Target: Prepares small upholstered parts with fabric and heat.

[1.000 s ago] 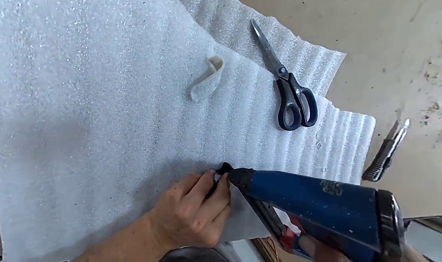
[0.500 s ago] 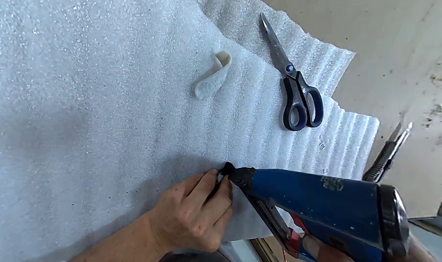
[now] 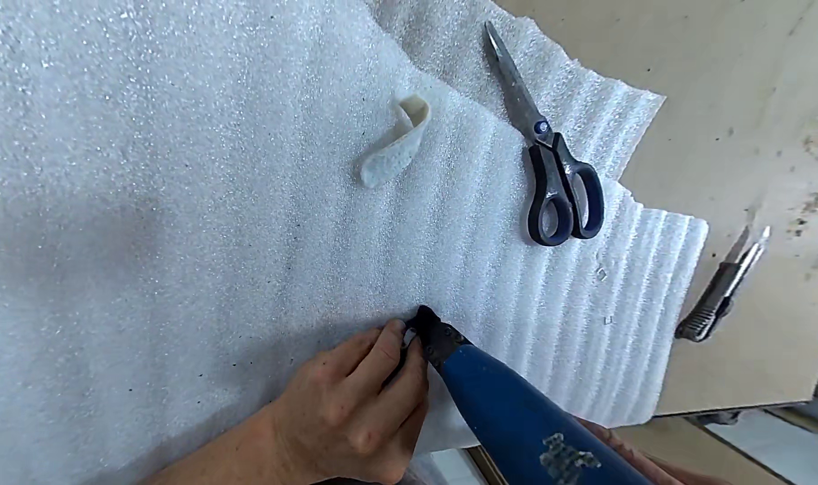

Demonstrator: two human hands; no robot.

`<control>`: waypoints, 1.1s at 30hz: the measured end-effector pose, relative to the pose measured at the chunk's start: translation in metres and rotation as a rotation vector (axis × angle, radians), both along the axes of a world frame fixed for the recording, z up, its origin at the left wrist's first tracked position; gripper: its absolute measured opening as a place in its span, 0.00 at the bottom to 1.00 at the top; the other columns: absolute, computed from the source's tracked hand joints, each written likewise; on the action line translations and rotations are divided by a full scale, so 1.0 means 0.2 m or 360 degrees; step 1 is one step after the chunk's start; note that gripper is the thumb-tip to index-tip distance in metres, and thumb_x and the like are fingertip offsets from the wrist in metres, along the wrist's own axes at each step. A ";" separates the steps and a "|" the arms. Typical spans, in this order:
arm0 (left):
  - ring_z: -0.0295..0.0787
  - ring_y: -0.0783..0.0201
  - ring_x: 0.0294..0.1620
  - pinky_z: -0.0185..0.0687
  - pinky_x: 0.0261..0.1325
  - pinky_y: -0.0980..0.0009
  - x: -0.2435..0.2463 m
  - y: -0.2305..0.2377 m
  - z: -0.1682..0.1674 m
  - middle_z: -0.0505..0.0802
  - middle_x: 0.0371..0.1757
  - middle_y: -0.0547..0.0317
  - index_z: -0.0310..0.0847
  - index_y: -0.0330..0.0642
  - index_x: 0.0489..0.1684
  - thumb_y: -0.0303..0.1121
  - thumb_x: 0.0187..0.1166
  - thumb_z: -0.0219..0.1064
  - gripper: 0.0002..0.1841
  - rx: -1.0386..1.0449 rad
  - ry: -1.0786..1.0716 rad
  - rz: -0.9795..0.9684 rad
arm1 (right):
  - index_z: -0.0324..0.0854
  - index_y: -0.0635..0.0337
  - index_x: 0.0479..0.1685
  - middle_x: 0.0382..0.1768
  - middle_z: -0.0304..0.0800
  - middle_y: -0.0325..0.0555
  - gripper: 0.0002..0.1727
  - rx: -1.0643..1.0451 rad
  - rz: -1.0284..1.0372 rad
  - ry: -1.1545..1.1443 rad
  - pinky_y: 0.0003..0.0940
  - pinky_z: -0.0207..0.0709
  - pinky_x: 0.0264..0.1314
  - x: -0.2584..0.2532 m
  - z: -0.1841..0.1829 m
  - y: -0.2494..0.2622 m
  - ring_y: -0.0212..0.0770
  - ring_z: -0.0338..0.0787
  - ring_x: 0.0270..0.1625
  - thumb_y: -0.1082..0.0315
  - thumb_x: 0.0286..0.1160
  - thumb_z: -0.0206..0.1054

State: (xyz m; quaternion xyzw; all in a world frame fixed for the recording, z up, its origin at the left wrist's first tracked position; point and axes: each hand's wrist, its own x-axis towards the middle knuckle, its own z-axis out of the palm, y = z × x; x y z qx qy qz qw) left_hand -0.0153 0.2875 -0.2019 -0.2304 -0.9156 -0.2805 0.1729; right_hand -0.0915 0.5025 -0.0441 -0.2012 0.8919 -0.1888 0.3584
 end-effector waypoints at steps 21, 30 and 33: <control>0.81 0.60 0.34 0.68 0.41 0.62 -0.06 0.14 0.02 0.92 0.35 0.59 0.94 0.45 0.41 0.40 0.82 0.57 0.17 0.0209 -0.0400 0.0695 | 0.85 0.72 0.61 0.42 0.96 0.60 0.25 -0.0027 -0.0157 -0.0075 0.43 0.88 0.45 0.09 -0.04 0.00 0.49 0.96 0.43 0.60 0.71 0.72; 0.82 0.61 0.34 0.71 0.41 0.64 -0.06 0.13 0.00 0.93 0.33 0.60 0.94 0.43 0.39 0.38 0.82 0.59 0.15 0.0254 -0.0377 0.0656 | 0.84 0.73 0.61 0.41 0.96 0.60 0.25 -0.0034 -0.0184 -0.0088 0.44 0.88 0.43 0.09 -0.04 -0.02 0.50 0.97 0.42 0.62 0.70 0.72; 0.87 0.60 0.40 0.79 0.42 0.65 -0.02 0.10 0.05 0.94 0.40 0.59 0.94 0.46 0.46 0.41 0.80 0.62 0.14 0.0235 -0.0514 0.0684 | 0.84 0.72 0.62 0.42 0.96 0.59 0.25 -0.0012 -0.0195 -0.0119 0.46 0.88 0.42 0.09 -0.03 -0.03 0.51 0.97 0.42 0.63 0.70 0.71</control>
